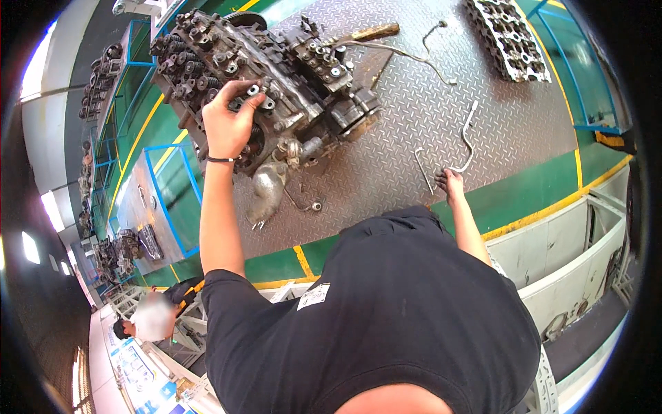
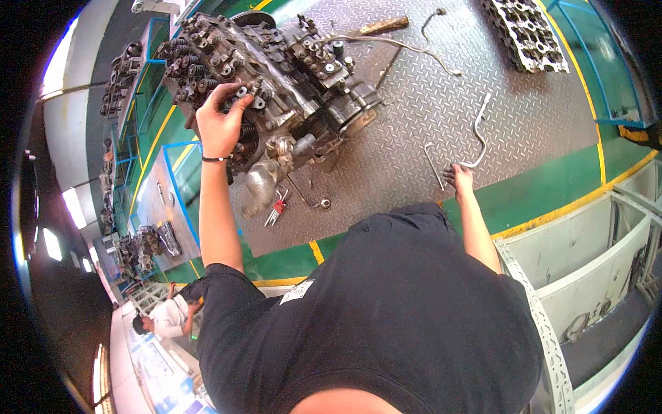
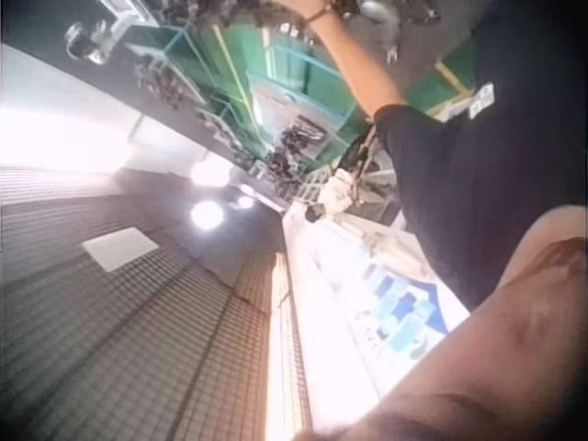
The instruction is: Disassembling a cylinder head by removing injectors and then retrieving an intake manifold from a storage rack.
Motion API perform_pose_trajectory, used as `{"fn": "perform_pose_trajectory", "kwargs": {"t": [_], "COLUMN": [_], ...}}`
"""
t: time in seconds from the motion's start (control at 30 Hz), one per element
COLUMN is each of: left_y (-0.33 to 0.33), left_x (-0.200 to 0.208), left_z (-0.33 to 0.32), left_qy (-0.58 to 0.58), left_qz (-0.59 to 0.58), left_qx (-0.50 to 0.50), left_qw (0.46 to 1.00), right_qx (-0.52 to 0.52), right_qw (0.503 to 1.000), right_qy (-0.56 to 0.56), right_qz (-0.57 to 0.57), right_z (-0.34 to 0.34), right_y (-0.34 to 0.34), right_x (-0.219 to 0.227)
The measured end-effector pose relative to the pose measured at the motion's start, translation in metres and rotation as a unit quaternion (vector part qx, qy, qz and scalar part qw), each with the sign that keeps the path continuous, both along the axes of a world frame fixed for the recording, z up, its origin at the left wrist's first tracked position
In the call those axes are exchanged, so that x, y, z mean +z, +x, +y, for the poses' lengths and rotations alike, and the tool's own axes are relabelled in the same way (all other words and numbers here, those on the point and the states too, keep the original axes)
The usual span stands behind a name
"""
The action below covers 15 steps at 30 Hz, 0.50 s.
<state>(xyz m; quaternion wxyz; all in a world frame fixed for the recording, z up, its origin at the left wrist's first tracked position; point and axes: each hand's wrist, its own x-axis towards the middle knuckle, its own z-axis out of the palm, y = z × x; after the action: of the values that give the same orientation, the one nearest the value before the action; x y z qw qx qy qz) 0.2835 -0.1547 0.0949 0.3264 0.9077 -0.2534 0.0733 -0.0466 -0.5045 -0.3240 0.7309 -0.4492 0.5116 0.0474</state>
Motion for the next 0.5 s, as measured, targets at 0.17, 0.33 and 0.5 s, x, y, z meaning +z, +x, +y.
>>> {"fn": "perform_pose_trajectory", "kwargs": {"t": [0.17, 0.33, 0.5], "left_y": [0.001, 0.007, 0.008], "left_x": [0.001, 0.000, 0.000], "left_z": [0.002, 0.004, 0.005], "left_qy": [-0.004, -0.028, -0.005], "left_qz": [0.022, 0.065, 0.060], "left_qx": [-0.008, -0.047, -0.041], "left_qw": [1.000, 0.996, 0.997], "right_qx": [0.021, 0.030, 0.056], "right_qw": [0.999, 0.999, 0.997], "right_qy": [0.018, 0.028, 0.041], "right_qz": [0.032, 0.029, 0.038], "right_z": [0.007, 0.019, 0.031], "right_y": [0.018, 0.029, 0.036], "right_x": [-0.009, -0.020, -0.028]}}
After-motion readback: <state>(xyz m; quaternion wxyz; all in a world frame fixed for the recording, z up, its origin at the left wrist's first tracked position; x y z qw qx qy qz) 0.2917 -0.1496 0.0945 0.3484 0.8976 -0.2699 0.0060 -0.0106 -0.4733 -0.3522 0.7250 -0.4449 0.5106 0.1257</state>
